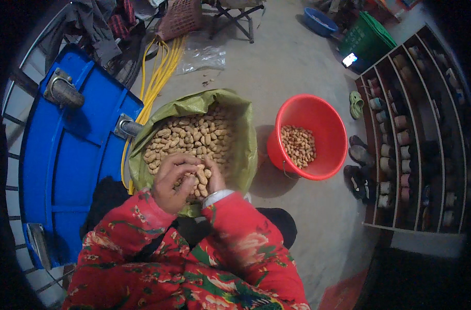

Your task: The person sits on the floor and repeatedly picks peanuts from a large green sack, inspects them by hand, and transfers selected peanuts into a red bucket. The process continues throughout the clip with consistent hand motions and no tools used.

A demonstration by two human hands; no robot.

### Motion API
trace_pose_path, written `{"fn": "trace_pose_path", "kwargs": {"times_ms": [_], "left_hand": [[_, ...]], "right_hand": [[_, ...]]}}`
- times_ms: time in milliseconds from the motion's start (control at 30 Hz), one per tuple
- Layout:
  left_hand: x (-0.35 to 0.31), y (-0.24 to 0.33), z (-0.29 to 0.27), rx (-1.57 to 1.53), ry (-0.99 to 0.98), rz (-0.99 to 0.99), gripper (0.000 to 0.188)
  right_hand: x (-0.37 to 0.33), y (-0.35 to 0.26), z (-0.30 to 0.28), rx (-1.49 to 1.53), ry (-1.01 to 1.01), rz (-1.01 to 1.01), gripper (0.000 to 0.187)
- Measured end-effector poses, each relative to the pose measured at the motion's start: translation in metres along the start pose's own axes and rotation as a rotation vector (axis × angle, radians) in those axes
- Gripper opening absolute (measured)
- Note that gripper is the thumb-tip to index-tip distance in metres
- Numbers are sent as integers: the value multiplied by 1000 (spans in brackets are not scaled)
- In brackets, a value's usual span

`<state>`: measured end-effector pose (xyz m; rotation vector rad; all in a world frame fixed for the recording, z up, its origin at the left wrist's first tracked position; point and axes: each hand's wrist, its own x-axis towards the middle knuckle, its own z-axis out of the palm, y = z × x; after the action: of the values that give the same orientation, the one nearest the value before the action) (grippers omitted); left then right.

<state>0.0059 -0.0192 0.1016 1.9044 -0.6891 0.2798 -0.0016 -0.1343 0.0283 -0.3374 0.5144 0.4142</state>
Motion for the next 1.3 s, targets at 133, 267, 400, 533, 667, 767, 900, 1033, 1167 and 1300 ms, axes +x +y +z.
{"fn": "trace_pose_path", "kwargs": {"times_ms": [133, 267, 400, 533, 667, 767, 900, 1033, 1167, 1300], "left_hand": [[5, 1, -7, -54, 169, -165, 14], [8, -3, -9, -109, 147, -228, 12], [8, -4, -8, -84, 110, -202, 12], [8, -11, -10, -71, 84, -230, 12], [4, -29, -10, -17, 73, -275, 13], [2, -49, -3, 85, 23, -298, 18], [-6, -63, 11, 245, -197, -260, 29], [-8, -66, 25, 382, -356, -110, 37], [12, -69, 46, 457, -504, -11, 41], [48, -76, 85, 618, -518, 178, 37]], "right_hand": [[-17, -33, 20, 62, -159, -52, 38], [-38, -105, 21, 86, -234, -375, 35], [-74, -213, -8, 174, -142, -725, 49], [-92, -247, -31, 572, 327, -923, 65], [-110, -192, -11, -154, 235, -872, 44], [-107, -116, 14, -624, -22, -466, 28], [-66, -45, 24, -1338, -31, -479, 21], [-44, -57, 20, -1704, 272, -1180, 26], [-38, -71, 21, -1722, 352, -1267, 28], [-38, -67, 21, -1567, 271, -1164, 29]]}}
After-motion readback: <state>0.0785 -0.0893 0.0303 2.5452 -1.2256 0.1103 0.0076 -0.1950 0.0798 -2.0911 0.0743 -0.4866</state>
